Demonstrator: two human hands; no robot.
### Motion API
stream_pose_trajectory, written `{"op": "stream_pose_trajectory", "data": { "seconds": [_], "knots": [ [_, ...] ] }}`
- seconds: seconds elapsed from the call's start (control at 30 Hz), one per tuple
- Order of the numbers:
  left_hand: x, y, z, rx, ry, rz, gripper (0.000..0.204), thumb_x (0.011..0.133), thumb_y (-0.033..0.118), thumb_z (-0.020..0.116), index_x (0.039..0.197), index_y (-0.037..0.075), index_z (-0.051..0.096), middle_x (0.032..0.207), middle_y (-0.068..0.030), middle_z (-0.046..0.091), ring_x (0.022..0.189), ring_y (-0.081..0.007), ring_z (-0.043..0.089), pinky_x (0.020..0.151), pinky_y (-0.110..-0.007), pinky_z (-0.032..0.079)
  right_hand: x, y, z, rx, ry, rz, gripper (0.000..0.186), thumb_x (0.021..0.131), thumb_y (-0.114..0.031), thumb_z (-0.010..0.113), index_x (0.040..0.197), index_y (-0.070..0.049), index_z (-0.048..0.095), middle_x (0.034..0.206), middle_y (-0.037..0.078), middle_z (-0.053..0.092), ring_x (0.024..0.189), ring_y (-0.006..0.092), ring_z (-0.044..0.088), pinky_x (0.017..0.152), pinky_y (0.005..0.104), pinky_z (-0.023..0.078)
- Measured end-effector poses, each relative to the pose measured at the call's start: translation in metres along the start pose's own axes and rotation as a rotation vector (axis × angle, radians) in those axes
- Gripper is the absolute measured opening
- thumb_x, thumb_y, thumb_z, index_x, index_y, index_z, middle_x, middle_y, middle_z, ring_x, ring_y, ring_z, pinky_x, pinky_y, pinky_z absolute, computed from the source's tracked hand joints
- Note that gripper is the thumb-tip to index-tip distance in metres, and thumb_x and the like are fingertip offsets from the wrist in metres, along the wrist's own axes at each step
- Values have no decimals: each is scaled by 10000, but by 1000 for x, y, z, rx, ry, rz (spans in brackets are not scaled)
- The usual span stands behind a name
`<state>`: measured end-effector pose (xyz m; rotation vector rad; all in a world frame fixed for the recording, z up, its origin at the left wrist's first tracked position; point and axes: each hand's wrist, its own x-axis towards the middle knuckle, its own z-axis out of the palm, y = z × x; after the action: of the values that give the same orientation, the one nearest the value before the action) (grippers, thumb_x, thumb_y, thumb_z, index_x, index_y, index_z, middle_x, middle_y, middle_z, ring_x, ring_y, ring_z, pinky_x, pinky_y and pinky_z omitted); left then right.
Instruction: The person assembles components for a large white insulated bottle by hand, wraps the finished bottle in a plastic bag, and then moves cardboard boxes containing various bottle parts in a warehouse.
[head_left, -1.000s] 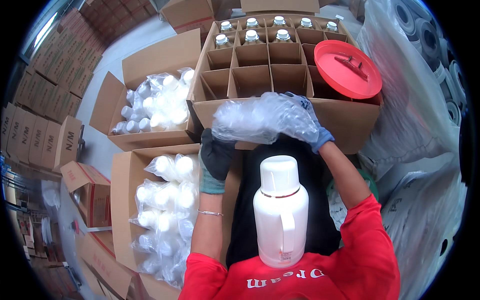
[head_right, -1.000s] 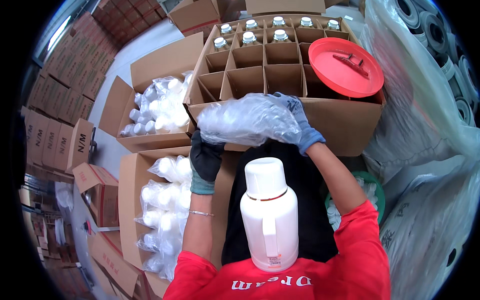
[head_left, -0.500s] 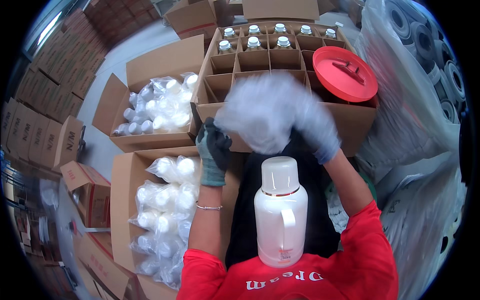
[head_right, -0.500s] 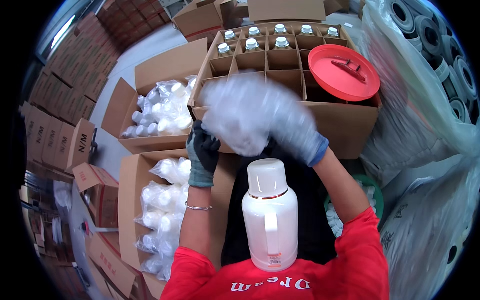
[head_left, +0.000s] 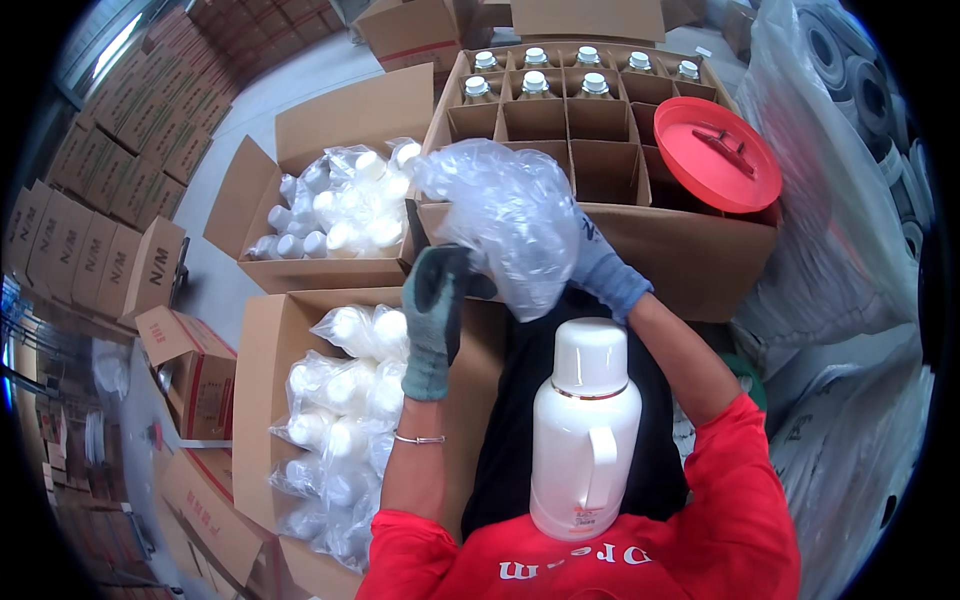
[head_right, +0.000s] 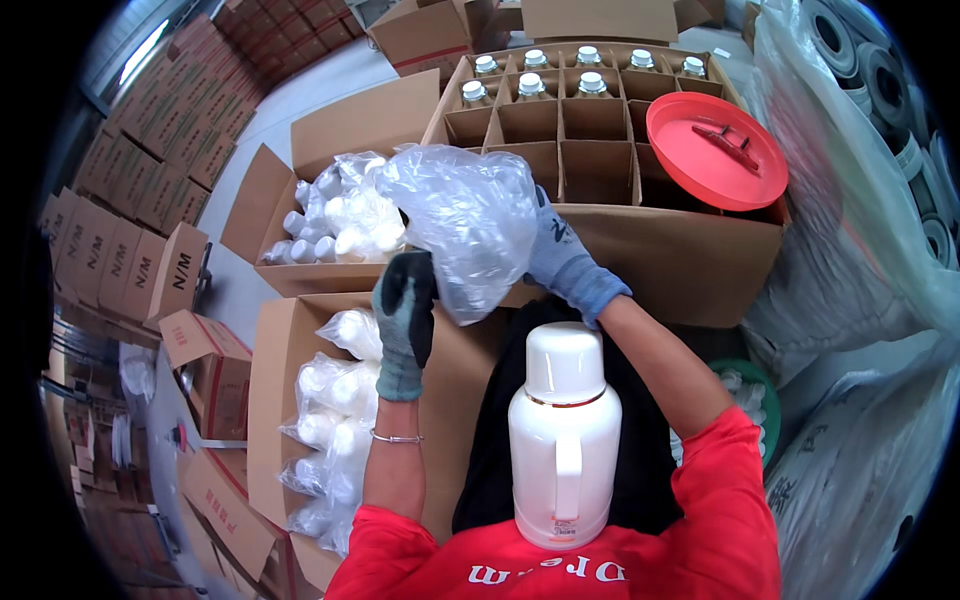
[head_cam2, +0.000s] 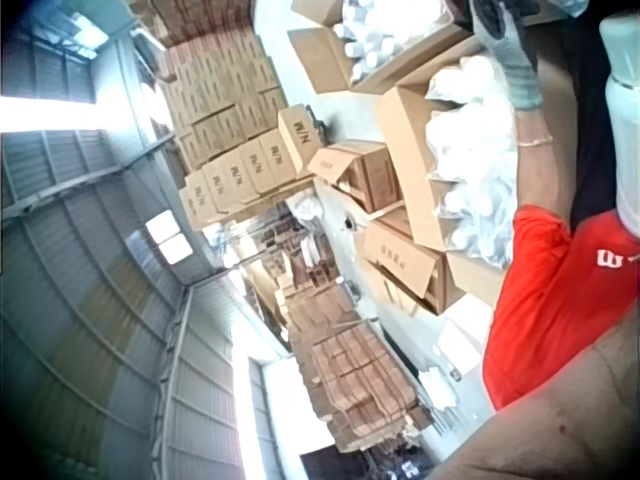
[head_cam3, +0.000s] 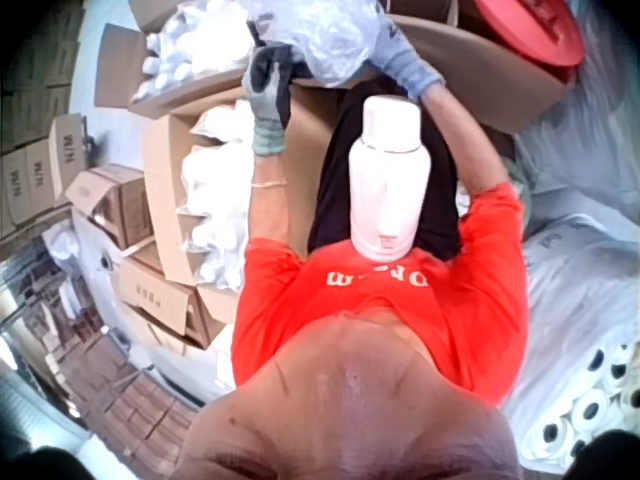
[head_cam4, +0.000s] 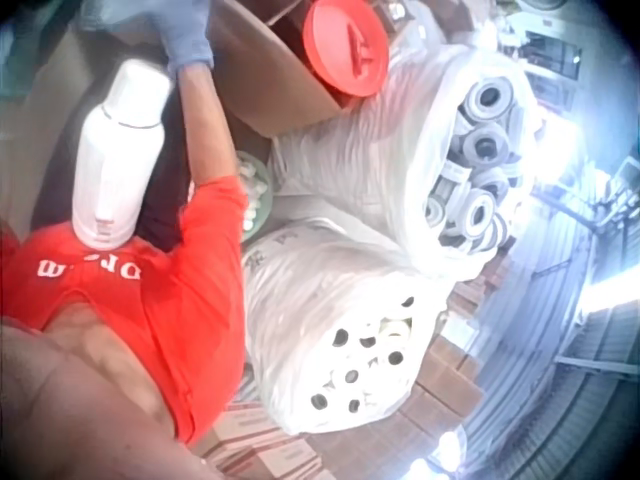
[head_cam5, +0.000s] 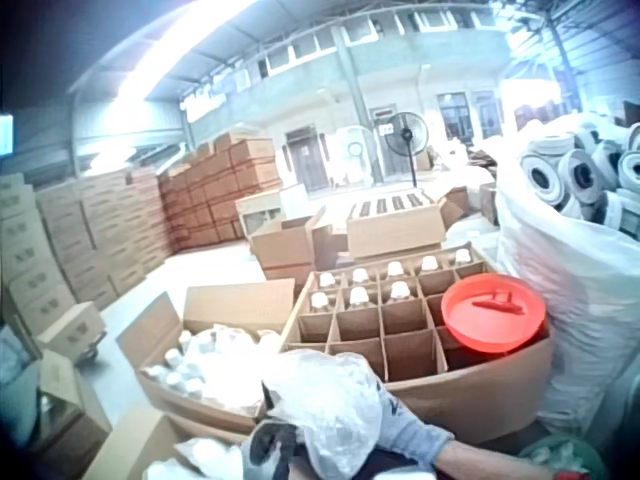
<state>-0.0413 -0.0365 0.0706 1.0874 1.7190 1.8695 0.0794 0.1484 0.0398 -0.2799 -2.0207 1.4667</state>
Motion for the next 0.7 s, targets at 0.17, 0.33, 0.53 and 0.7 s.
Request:
{"op": "stream_pose_trajectory", "data": {
  "seconds": [0.17,0.33,0.53,0.7],
  "knots": [
    [-13,-13,9,-84,-67,-180,184,854,57,706,940,14,548,870,-30,587,799,-71,550,699,-220,464,9,32,-12,51,144,38,342,847,-238,698,1074,7,622,854,68,653,729,135,576,719,316,505],
    [-16,-46,4,33,-105,-195,308,907,118,647,1164,-15,541,1073,-66,595,970,-119,561,832,-259,468,-6,-1,-17,91,34,151,346,849,-251,696,1090,-13,625,843,71,669,742,185,615,730,330,511],
    [-20,-16,34,-88,-158,-236,478,935,103,588,1364,-7,406,1298,-94,503,1128,-195,533,975,-318,440,-10,15,-31,-513,90,-31,425,766,-274,727,1102,-39,612,1064,177,597,975,368,599,860,422,496],
    [-11,-77,6,272,-10,127,328,910,64,592,1226,-8,539,1178,-144,598,1066,-243,596,900,-354,496,-10,-24,3,360,-277,175,815,715,-369,794,1359,-42,418,1250,190,531,1116,295,558,957,385,455]
  ]
}}
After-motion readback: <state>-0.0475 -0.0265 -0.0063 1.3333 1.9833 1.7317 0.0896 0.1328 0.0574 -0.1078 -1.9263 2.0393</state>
